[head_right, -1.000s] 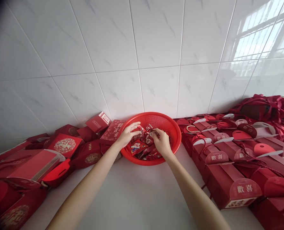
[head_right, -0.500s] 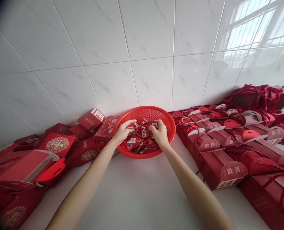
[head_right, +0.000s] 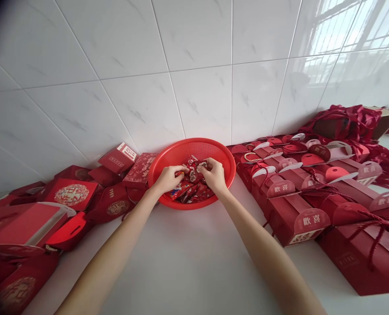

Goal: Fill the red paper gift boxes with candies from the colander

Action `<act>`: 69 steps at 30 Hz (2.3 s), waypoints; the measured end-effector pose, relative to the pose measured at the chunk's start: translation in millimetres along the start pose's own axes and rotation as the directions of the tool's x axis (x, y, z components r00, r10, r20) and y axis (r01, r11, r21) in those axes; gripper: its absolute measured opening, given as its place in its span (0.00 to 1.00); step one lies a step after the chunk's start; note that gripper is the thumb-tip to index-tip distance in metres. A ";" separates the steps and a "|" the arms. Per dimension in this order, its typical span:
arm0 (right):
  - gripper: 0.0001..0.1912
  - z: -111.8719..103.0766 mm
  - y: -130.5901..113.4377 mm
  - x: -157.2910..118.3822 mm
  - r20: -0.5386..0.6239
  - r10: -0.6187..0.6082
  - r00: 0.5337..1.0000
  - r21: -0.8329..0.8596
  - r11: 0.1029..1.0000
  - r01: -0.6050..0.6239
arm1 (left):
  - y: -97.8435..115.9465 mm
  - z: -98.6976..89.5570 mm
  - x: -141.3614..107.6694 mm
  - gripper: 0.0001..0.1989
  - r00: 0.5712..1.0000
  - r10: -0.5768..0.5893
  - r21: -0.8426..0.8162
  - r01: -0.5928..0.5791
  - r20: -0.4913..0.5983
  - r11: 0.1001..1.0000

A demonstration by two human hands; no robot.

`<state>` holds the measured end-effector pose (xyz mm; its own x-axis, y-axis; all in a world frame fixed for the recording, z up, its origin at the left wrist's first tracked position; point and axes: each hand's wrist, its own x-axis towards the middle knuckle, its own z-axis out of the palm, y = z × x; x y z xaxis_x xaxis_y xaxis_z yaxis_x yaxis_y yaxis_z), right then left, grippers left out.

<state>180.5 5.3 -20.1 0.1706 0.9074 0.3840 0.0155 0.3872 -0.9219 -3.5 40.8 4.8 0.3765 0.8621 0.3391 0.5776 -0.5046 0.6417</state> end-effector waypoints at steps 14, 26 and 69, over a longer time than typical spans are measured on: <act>0.10 -3.5 8.1 5.9 -0.100 0.066 0.993 -0.026 0.997 -0.069 | 12.7 -29.0 -29.9 0.23 0.955 -0.025 0.032 0.016 0.295 0.999; 0.12 -3.5 10.8 6.0 -0.095 0.052 0.994 -0.049 0.997 -0.057 | 20.6 -10.5 8.5 0.17 0.900 0.012 0.113 -0.068 0.435 0.991; 0.10 2.0 12.0 3.2 -0.074 0.080 0.994 0.050 0.996 -0.076 | -8.9 1.9 28.6 0.20 0.984 -0.025 0.352 -0.039 0.176 0.935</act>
<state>179.2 13.1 -29.8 0.2441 0.9208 0.3044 -0.0472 0.3248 -0.9446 3.5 69.9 7.4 0.4835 0.8531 0.1961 0.7804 -0.5216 0.3449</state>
